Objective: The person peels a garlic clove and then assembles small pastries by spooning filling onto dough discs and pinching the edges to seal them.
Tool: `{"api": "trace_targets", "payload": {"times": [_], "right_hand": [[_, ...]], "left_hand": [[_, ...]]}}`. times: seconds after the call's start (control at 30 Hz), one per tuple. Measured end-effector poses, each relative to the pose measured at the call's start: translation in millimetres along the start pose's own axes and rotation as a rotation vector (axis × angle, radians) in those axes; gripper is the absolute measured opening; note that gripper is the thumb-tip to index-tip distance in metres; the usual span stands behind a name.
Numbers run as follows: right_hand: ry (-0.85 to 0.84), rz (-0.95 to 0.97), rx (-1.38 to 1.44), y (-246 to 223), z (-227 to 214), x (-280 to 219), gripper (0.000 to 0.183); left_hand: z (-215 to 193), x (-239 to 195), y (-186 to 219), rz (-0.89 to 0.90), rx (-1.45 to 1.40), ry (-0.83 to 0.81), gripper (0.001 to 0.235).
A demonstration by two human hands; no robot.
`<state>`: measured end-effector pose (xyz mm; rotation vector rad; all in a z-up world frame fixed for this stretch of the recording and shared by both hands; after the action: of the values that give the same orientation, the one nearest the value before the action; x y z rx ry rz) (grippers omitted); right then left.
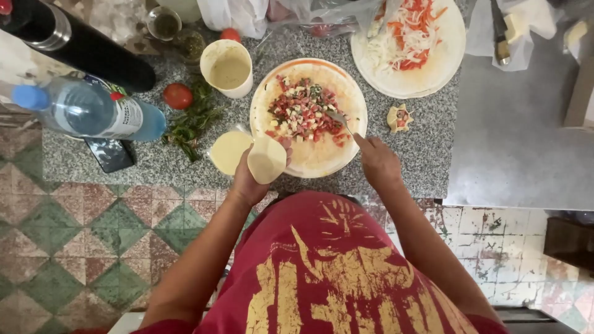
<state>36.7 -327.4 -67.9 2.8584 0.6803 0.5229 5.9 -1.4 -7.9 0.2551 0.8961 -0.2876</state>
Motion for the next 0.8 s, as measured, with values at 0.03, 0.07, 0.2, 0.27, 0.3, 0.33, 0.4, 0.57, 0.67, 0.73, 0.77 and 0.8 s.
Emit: {"api": "trace_targets", "payload": {"times": [0.03,0.07,0.2,0.27,0.3,0.33,0.4,0.57,0.67,0.73,0.77,0.8], "right_hand": [[0.001,-0.003,-0.001,3,-14,1,0.047],[-0.107,-0.033,-0.129,6,-26,1,0.046],[-0.585,0.298,0.621,38,-32,-7,0.046],[-0.598,0.516,0.783,15,-55,8,0.046],[-0.611,0.74,0.943,4,-67,12,0.047],[-0.61,0.741,0.944,4,-59,15,0.047],[-0.579,0.875,1.202,1,-40,19,0.049],[-0.588,0.981,1.351,-2,-3,34,0.048],[-0.552,1.042,1.536,-2,15,34,0.051],[-0.502,1.07,1.632,-2,11,37,0.052],[-0.497,1.079,1.673,-1,2,38,0.051],[-0.491,1.087,1.713,-1,-8,39,0.05]], "left_hand": [[3,0,1,0.001,-0.003,-0.001,0.053],[5,-1,1,0.004,-0.005,-0.005,0.053],[-8,-1,2,0.02,0.011,0.019,0.055],[-4,-4,4,0.035,0.013,0.015,0.055],[-4,-7,4,0.046,0.015,0.018,0.055],[-4,-5,3,0.045,0.017,0.018,0.055],[-8,-4,4,0.058,0.012,0.044,0.061],[-6,1,0,0.078,0.041,0.048,0.063],[-23,22,-2,0.089,0.062,0.028,0.063],[-29,31,-2,0.102,0.077,0.006,0.063],[-28,30,-3,0.117,0.068,0.017,0.064],[-27,29,-4,0.132,0.059,0.029,0.066]]}}
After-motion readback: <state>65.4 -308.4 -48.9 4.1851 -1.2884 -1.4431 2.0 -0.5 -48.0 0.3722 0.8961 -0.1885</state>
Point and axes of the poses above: each hand's wrist, its own x-axis towards the middle knuckle, its own z-axis out of the palm, y = z × x, the point moved 1 cm from there along x, towards the middle knuckle, and after that the axes turned 4 degrees about -x, right-handed, at the moved point
